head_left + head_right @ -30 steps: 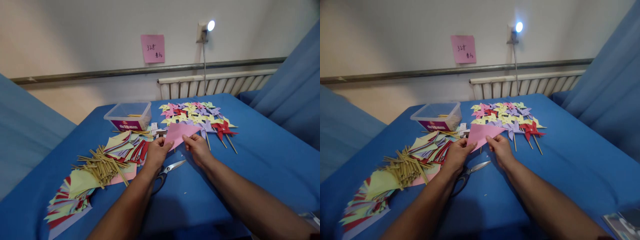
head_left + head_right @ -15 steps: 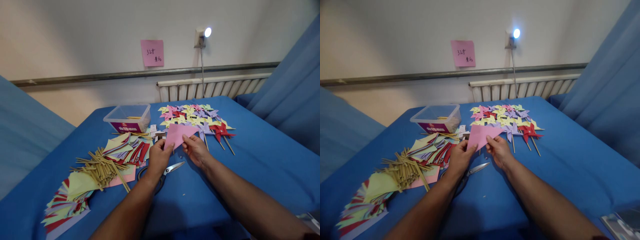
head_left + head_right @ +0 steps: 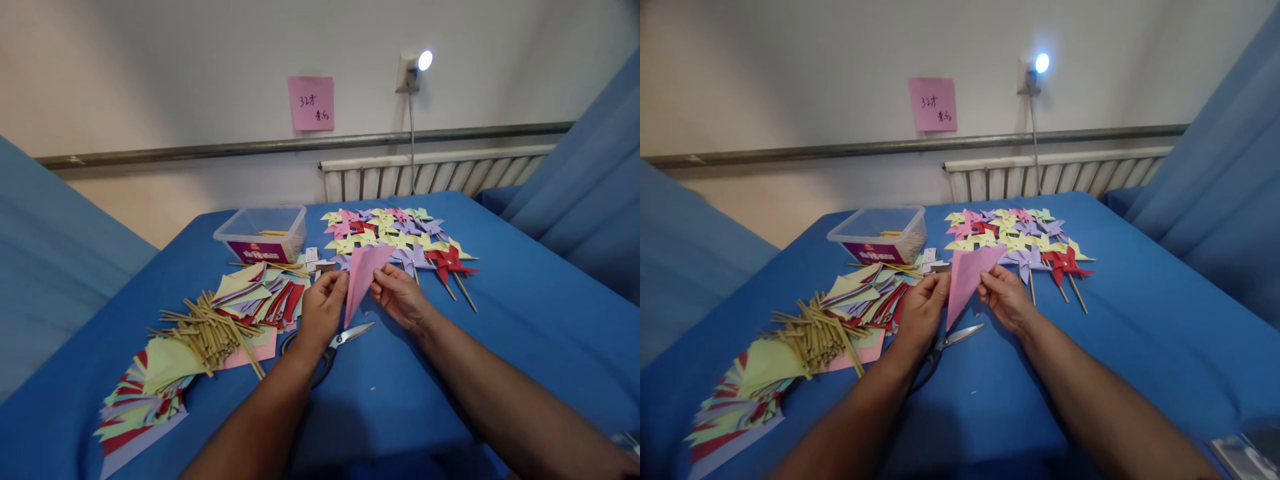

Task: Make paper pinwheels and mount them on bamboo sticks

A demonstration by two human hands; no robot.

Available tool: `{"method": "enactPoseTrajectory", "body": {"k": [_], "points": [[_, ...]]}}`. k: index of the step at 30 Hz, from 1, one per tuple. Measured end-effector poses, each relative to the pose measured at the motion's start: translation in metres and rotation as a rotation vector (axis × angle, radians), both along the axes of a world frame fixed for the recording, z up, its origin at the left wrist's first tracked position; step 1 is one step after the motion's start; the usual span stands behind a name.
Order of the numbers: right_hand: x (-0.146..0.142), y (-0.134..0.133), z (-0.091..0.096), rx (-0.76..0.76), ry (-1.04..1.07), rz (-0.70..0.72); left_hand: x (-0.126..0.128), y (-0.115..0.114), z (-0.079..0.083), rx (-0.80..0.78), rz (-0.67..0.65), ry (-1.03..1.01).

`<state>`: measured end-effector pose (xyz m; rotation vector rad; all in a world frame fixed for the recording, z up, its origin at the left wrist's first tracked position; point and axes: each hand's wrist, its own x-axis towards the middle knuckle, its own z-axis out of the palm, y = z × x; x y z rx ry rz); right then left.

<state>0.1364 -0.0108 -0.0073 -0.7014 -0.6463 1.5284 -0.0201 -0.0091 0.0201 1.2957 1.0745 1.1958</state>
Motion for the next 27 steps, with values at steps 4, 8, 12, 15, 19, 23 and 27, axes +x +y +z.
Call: {"method": "enactPoseTrajectory", "body": {"k": [4,8,12,15,19,23,27], "points": [[0.001,0.001,-0.001,0.027,-0.012,-0.025,0.004,-0.007,0.001,0.101,-0.014,0.060],[0.002,0.002,-0.004,0.060,-0.044,-0.059,0.004,-0.010,-0.001,0.128,-0.059,0.046],[0.000,-0.001,-0.006,0.088,-0.083,-0.033,0.004,-0.008,-0.003,0.125,-0.050,0.131],[-0.004,-0.003,-0.005,0.081,-0.091,-0.015,0.004,-0.006,-0.005,0.143,-0.036,0.324],[-0.004,-0.006,0.002,0.011,-0.082,-0.069,0.000,-0.006,-0.004,0.236,0.107,0.598],[0.000,-0.011,0.010,0.031,-0.028,0.004,-0.003,-0.007,0.001,0.305,0.165,0.823],[0.002,-0.014,0.009,0.064,-0.056,0.076,-0.002,-0.009,0.006,0.271,0.198,0.962]]}}
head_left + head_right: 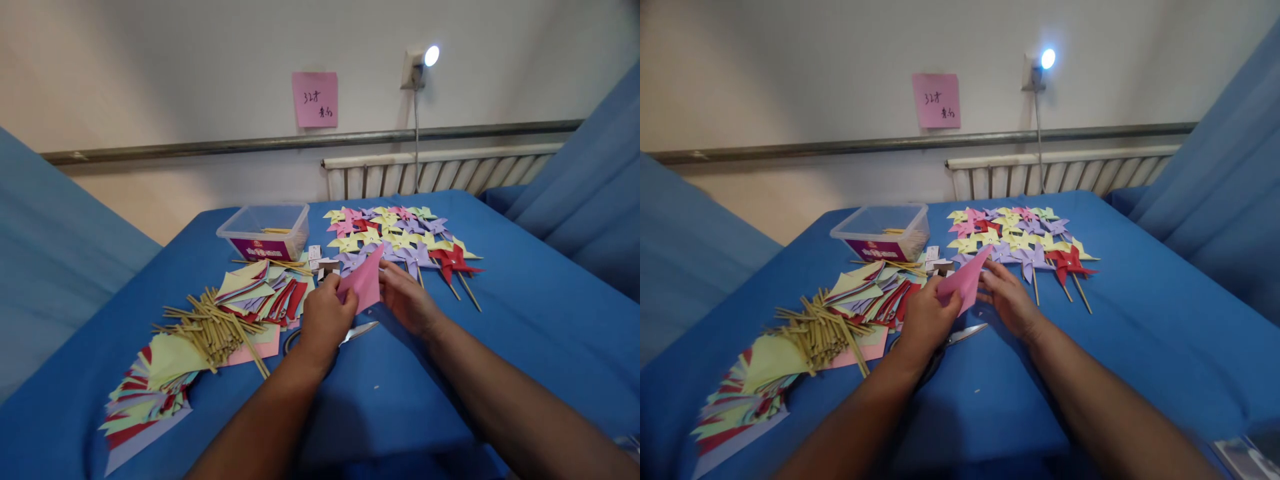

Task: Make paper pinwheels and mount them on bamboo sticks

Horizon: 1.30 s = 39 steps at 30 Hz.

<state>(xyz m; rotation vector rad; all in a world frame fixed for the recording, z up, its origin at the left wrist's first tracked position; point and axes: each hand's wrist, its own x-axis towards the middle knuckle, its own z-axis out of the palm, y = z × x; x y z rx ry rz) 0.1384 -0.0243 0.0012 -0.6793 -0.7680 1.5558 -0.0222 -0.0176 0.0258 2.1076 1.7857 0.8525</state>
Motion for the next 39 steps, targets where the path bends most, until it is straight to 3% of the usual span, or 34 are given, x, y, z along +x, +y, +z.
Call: {"method": "enactPoseTrajectory", "body": {"k": [8,12,17,22,26,30,34,37,39], "points": [[-0.007,-0.002,-0.005,-0.054,0.025,0.016,-0.002,0.002,0.004,0.016,-0.011,0.112],[-0.013,-0.003,-0.006,-0.078,-0.014,-0.016,-0.002,0.001,0.002,0.038,-0.077,0.039],[-0.005,0.006,-0.017,-0.146,-0.043,-0.036,-0.002,0.006,-0.002,-0.069,-0.021,-0.376],[0.003,0.011,-0.019,-0.150,-0.137,-0.093,-0.004,0.015,-0.011,-0.343,-0.067,-0.929],[0.005,0.010,-0.012,-0.165,-0.160,-0.103,-0.005,0.021,-0.017,-0.472,-0.103,-1.128],[0.013,0.013,-0.008,-0.167,-0.190,-0.126,-0.010,0.026,-0.014,-0.312,-0.130,-1.065],[0.025,0.016,-0.007,-0.176,-0.226,-0.116,-0.021,0.028,-0.005,-0.001,-0.284,-0.757],[0.033,0.015,-0.004,-0.157,-0.247,-0.080,-0.027,0.026,0.001,0.047,-0.405,-0.425],[0.039,0.014,-0.004,-0.151,-0.277,-0.013,-0.028,0.025,0.005,0.035,-0.426,-0.329]]}}
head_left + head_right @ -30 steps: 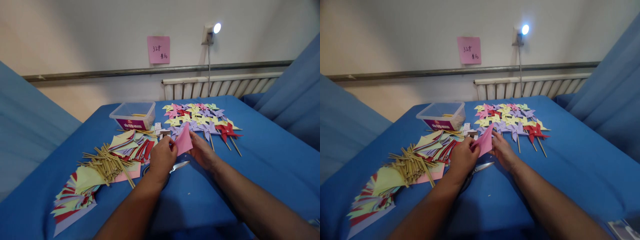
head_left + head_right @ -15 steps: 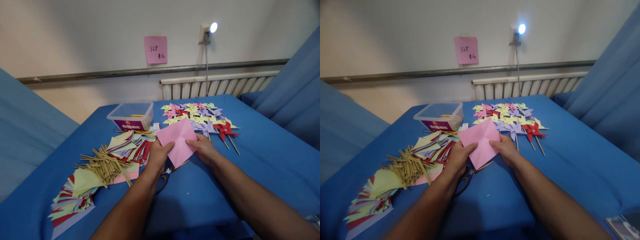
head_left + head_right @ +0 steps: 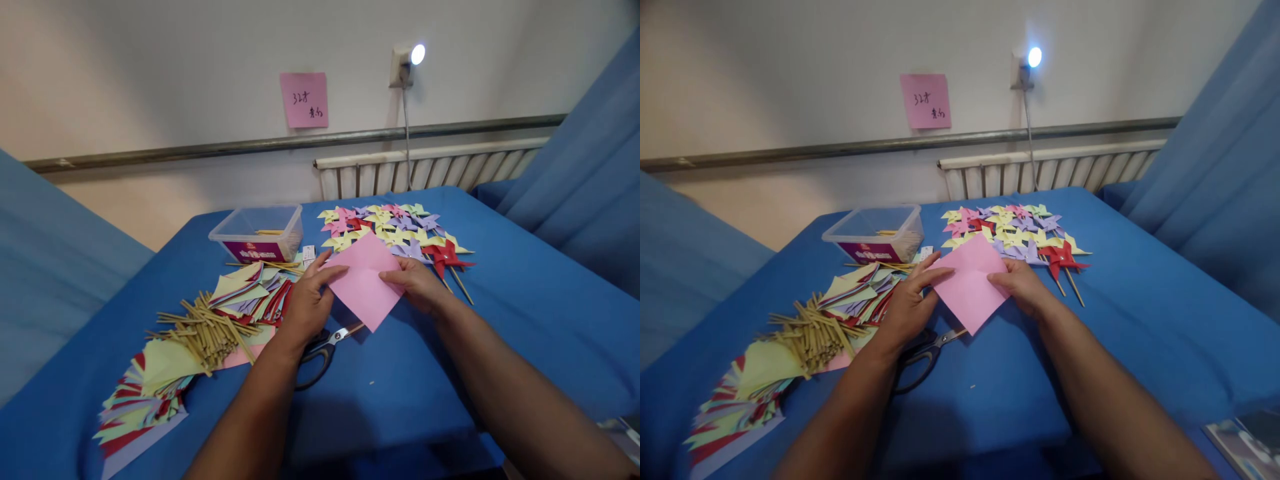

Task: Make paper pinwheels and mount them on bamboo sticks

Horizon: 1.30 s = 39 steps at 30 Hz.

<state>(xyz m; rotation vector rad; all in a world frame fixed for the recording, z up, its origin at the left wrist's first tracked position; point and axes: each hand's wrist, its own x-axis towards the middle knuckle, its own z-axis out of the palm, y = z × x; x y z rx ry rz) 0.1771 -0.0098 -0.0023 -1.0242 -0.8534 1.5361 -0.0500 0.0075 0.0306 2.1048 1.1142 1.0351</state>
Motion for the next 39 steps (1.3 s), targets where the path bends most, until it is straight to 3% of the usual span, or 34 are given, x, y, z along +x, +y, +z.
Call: {"method": "enactPoseTrajectory", "body": {"k": [5,10,12,16,20,25,29,34,39], "points": [[0.009,0.000,0.000,0.007,-0.065,0.143,0.000,-0.001,0.008,-0.165,-0.028,-0.024],[0.008,-0.002,0.011,0.169,-0.028,-0.041,-0.003,0.001,0.012,-0.225,0.052,-0.117],[0.008,-0.006,0.017,0.220,-0.031,-0.049,-0.004,0.004,0.011,-0.243,0.107,-0.166],[0.014,-0.009,0.021,0.311,-0.038,0.050,-0.006,0.008,0.007,-0.294,0.202,-0.285],[0.017,-0.005,0.010,0.334,-0.112,0.117,-0.006,0.009,0.006,-0.374,0.184,-0.313],[0.015,0.002,0.005,0.431,-0.200,-0.043,-0.004,0.007,0.012,-0.370,0.130,-0.301],[0.016,0.002,0.006,0.411,-0.339,-0.151,-0.003,0.005,0.014,-0.362,0.132,-0.311],[0.014,0.000,0.009,0.432,-0.432,-0.309,-0.002,0.003,0.013,-0.466,0.125,-0.366],[0.013,-0.001,0.010,0.461,-0.505,-0.332,-0.002,0.004,0.011,-0.484,0.143,-0.424]]}}
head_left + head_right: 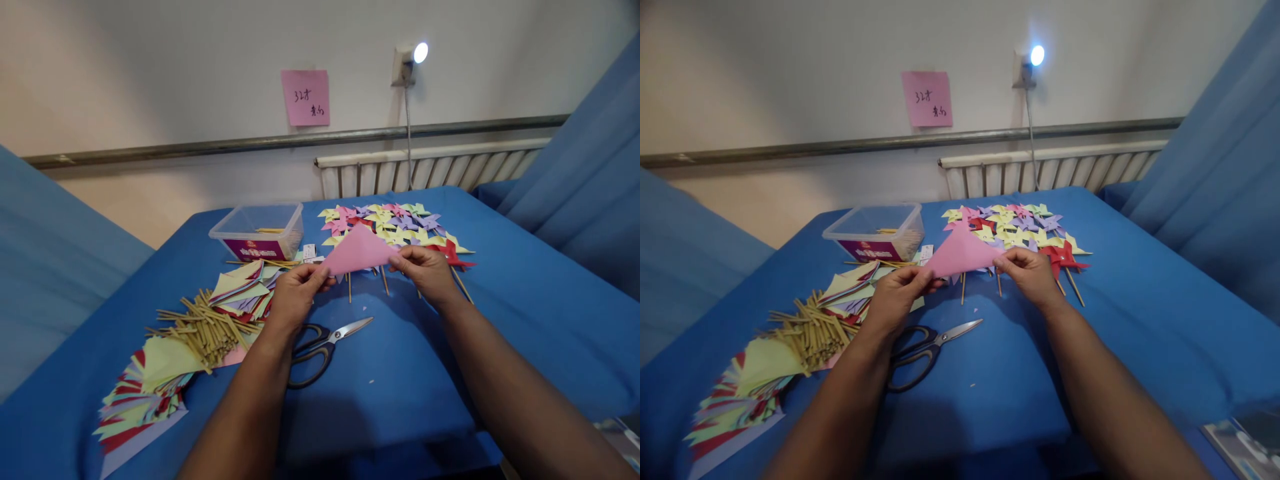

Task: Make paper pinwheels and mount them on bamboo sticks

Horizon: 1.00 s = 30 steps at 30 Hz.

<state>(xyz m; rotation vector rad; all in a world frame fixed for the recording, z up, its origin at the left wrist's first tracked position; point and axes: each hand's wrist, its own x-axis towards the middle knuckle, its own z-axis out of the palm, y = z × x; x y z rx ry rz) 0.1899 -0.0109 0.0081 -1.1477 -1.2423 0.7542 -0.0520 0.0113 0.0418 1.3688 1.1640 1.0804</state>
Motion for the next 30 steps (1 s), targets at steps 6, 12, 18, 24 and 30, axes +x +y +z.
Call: {"method": "enactPoseTrajectory", "body": {"k": [6,12,18,24,30], "points": [[0.001,0.001,-0.003,0.016,-0.035,0.059,-0.004,0.004,-0.004,0.098,0.106,0.034],[-0.004,0.000,-0.004,0.107,-0.149,0.007,-0.002,0.002,-0.002,0.050,0.126,-0.110],[-0.008,-0.007,0.002,0.204,-0.276,0.013,-0.004,-0.004,0.006,0.128,0.002,0.166],[-0.012,-0.011,0.002,0.165,-0.225,0.042,-0.003,-0.008,0.008,0.115,-0.058,0.243],[-0.011,-0.008,-0.005,0.069,-0.073,0.006,-0.002,-0.011,0.008,0.079,-0.081,0.194]]}}
